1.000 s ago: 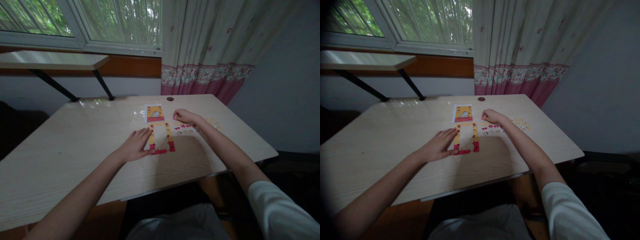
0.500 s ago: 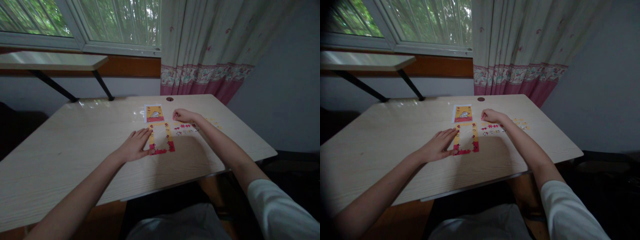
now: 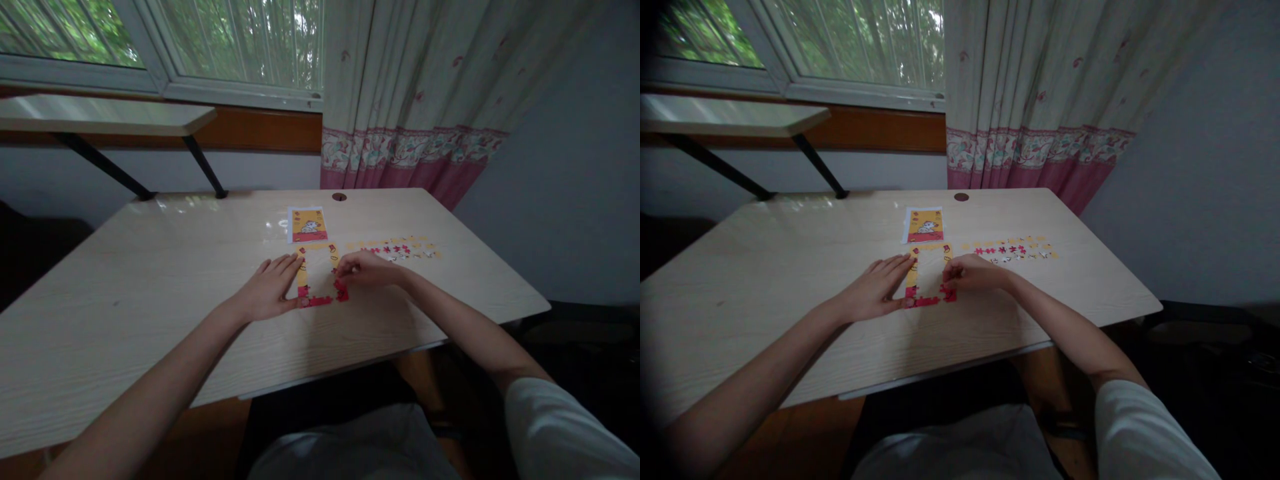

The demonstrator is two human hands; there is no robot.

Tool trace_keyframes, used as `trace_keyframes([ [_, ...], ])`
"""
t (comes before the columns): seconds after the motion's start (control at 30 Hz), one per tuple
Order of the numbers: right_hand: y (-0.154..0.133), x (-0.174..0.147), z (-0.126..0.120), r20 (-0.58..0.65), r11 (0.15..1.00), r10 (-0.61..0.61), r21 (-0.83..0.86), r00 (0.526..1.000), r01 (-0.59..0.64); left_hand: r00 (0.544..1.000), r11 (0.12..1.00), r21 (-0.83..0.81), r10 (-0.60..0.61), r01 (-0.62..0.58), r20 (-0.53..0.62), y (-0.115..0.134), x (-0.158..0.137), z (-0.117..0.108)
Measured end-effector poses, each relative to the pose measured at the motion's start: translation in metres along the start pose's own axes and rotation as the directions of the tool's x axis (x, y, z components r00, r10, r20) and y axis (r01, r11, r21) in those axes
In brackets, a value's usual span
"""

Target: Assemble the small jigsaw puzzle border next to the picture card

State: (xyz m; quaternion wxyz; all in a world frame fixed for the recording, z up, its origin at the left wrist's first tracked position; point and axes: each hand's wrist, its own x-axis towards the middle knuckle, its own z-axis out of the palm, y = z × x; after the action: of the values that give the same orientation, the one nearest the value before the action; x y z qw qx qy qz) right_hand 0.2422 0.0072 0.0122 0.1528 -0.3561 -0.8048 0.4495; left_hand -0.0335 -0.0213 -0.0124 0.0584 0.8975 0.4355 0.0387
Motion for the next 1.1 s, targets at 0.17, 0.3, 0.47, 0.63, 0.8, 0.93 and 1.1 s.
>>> trace_keyframes([
  [0.17,-0.009,-0.003,0.016,0.109,0.996,-0.01,-0.083,0.994,0.019,1.0,1.0,0.013,0.011,-0.011,-0.008,-0.003,0.0,0.002],
  [0.3,-0.012,-0.001,0.019,0.097,0.986,0.004,-0.164,0.995,0.012,1.0,1.0,0.016,0.011,-0.011,0.0,-0.003,0.0,0.002],
  [0.47,-0.011,-0.003,0.02,0.09,0.975,-0.02,-0.218,0.996,0.039,1.0,1.0,-0.004,0.014,-0.015,-0.009,-0.003,0.0,0.002],
  [0.63,-0.008,-0.003,0.021,0.078,0.969,-0.011,-0.244,0.997,0.03,1.0,1.0,-0.012,0.012,-0.012,-0.006,-0.004,0.001,0.001],
  [0.8,-0.006,-0.003,0.022,0.066,0.968,-0.018,-0.249,0.998,0.034,1.0,1.0,-0.027,0.01,-0.01,-0.002,-0.004,0.001,0.001],
  [0.93,-0.004,-0.004,0.023,0.049,0.964,-0.024,-0.264,0.999,0.036,1.0,1.0,-0.03,0.007,-0.007,0.012,-0.004,0.001,0.0],
  [1.1,-0.008,-0.005,0.022,0.054,0.95,-0.064,-0.304,0.997,0.077,1.0,0.999,-0.035,0.016,-0.016,0.011,-0.005,0.001,-0.001],
])
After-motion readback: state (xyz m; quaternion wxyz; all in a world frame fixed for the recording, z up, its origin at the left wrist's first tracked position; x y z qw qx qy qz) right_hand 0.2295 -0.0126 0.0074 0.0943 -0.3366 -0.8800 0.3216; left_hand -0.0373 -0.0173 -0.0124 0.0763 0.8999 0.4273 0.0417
